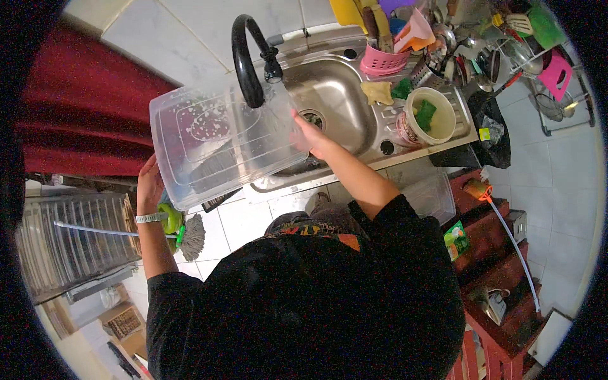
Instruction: The person scrubs the interior and exterior surfaces of a plastic storage container with a sponge, rinses it under a running faucet, and places it on a nearby surface.
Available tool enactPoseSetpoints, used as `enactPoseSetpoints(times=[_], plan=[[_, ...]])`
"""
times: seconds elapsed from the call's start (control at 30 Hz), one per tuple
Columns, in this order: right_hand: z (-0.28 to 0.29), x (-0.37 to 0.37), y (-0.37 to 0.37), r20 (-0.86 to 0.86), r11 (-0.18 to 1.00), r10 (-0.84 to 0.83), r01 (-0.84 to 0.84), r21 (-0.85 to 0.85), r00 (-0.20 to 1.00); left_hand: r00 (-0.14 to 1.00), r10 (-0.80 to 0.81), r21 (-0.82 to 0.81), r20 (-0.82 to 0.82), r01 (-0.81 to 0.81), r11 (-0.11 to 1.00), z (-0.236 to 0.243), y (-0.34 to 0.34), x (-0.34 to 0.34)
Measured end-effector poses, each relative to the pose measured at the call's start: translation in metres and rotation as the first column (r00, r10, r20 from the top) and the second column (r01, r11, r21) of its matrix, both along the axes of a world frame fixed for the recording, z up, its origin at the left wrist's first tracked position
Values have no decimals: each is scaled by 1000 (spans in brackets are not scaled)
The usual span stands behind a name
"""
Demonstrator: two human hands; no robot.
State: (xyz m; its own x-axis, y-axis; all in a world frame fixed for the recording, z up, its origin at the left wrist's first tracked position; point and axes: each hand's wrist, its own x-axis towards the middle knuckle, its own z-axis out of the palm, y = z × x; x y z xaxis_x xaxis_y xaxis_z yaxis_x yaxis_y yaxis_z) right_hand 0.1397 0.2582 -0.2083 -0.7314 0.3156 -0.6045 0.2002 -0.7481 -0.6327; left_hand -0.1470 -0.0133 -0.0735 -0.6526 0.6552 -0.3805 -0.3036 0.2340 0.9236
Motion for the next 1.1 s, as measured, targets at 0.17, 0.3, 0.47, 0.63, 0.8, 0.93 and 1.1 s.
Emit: enactPoseSetpoints(times=[0.17,0.3,0.47,0.63,0.8,0.93,1.1], plan=[[-20,-20,-5,-2,967,64,-62,248,998,986,126,248,110,-150,957,0,-4,0],[-28,-37,-6,161,908,-24,-46,416,987,940,282,276,190,-327,904,-14,-21,-6],[8,-35,-12,50,760,14,-43,649,999,924,338,252,181,-375,892,3,-22,20],[-4,-26,-2,187,677,226,-292,676,956,906,420,258,47,-417,872,32,-20,46],[34,-11,12,419,512,489,-640,572,765,892,441,259,-100,-405,877,22,-69,34],[7,5,18,439,493,339,-555,670,832,764,639,236,-93,-607,759,24,-68,50],[-16,22,14,352,290,132,-376,880,927,725,687,391,47,-646,656,8,-95,42]])
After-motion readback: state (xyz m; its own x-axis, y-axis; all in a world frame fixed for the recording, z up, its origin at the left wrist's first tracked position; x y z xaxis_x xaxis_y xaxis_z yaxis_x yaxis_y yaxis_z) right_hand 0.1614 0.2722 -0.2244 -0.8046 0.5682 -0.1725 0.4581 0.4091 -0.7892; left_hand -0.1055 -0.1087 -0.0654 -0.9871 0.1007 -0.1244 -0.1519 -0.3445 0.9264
